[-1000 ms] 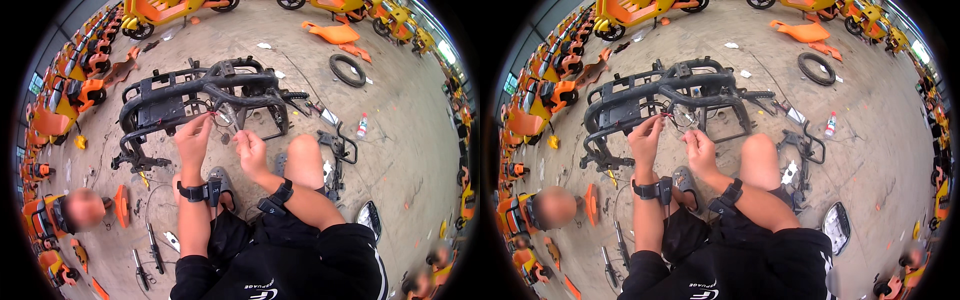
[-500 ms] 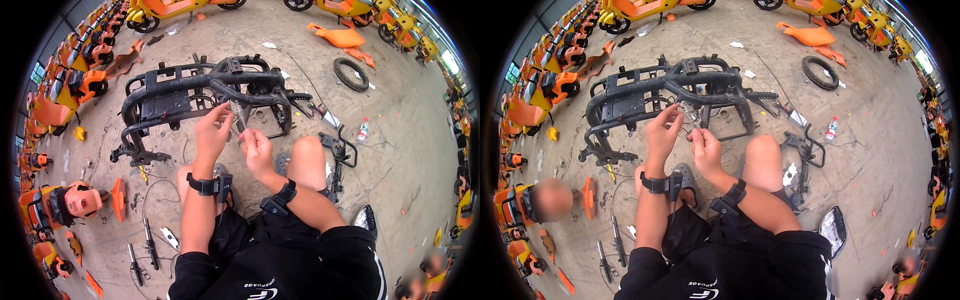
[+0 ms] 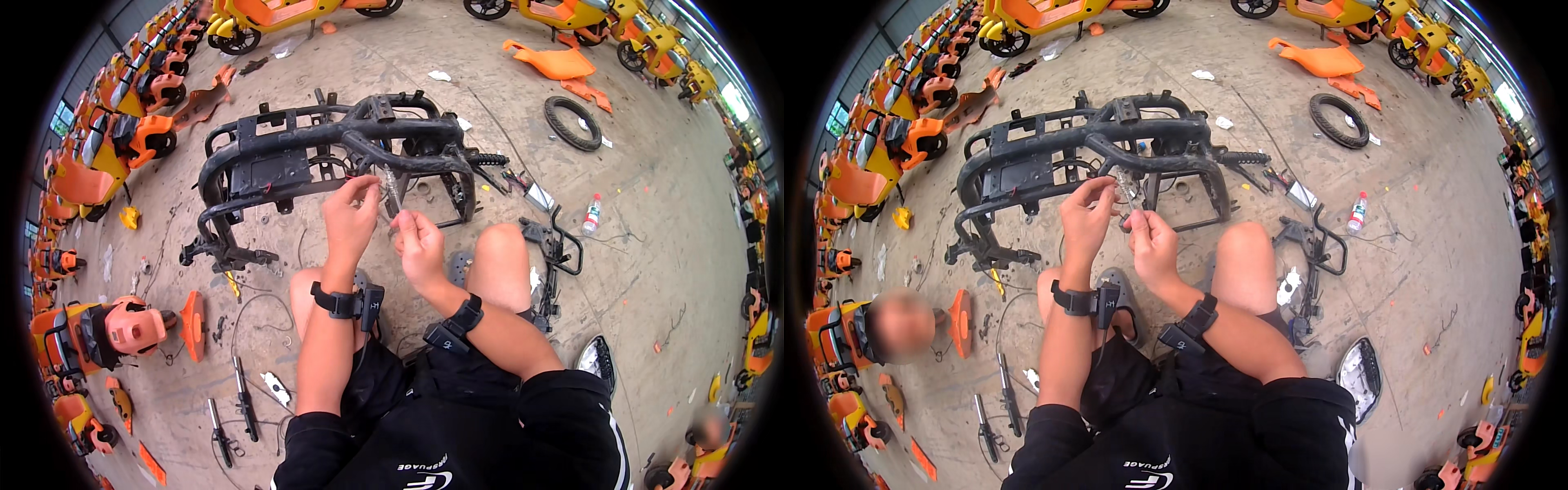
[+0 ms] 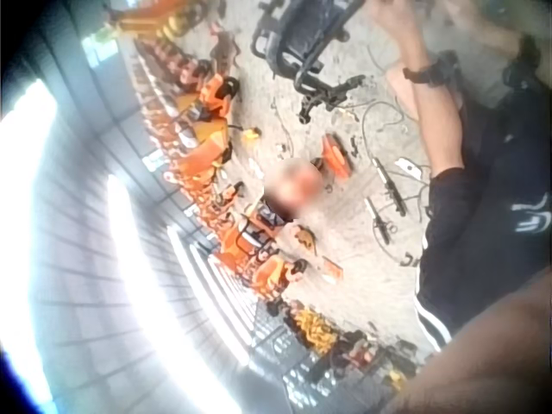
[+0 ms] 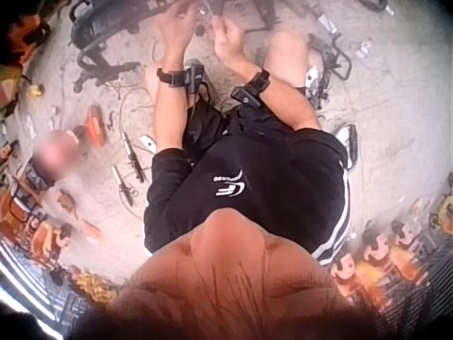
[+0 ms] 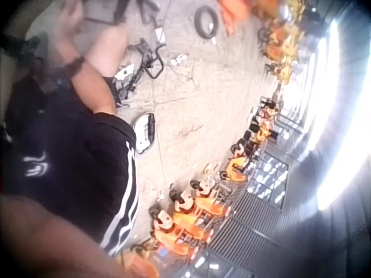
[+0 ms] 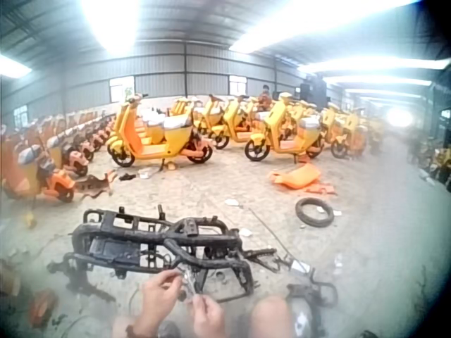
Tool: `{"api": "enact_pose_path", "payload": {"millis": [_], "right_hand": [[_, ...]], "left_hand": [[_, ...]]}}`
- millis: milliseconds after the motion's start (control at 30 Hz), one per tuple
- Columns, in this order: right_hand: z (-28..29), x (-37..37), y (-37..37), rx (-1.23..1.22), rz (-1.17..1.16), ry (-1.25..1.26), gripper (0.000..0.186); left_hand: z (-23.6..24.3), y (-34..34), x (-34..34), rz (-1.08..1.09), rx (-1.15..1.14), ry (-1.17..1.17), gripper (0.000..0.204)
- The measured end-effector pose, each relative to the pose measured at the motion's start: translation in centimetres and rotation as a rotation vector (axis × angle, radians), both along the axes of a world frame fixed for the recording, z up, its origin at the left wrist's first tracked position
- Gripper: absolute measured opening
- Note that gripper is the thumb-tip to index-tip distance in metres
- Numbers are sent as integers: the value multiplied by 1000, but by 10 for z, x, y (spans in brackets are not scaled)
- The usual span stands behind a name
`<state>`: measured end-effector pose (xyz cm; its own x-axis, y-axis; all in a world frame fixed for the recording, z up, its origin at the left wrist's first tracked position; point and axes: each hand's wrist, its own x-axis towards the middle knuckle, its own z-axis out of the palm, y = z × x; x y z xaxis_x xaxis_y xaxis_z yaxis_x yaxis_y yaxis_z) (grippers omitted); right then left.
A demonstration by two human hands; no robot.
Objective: The person is splicing and repairing electrical wires on a motorcycle frame using a pair of pliers and hands.
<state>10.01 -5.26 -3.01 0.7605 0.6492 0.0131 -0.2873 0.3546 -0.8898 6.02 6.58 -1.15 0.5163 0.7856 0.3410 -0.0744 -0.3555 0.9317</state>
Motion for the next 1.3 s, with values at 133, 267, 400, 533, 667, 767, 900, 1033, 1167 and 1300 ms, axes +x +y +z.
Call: {"api": "enact_pose_path", "payload": {"millis": [133,267,400,533,667,767,900,1033,1167,1300], "right_hand": [[1,0,-1,-8,4,-4,29],[0,0,-1,-16,10,-12,30],[-1,-1,-2,-16,10,-21,30],[2,-1,-2,-12,13,-15,30],[3,-2,-2,-15,14,-7,30],[4,-1,-2,-13,8,-14,30],[3,-2,-1,-20,1,-3,30],[1,-1,-2,-5,14,11,30],[-1,-1,-1,6,24,5,30],[0,-2,-2,5,24,-6,30]], "left_hand": [[9,-6,0,-71,-221,-44,14],[11,-7,2,-75,-283,-61,14],[11,-5,1,-82,-281,-43,15],[11,-6,-2,-95,-225,-50,16],[12,-8,-2,-91,-210,-52,17],[10,-8,0,-88,-218,-60,17],[9,-8,-1,-90,-209,-60,17],[5,-10,1,-82,-178,-77,17],[9,-6,-2,-54,-265,-29,17],[9,-8,-2,-62,-167,-64,18]]}}
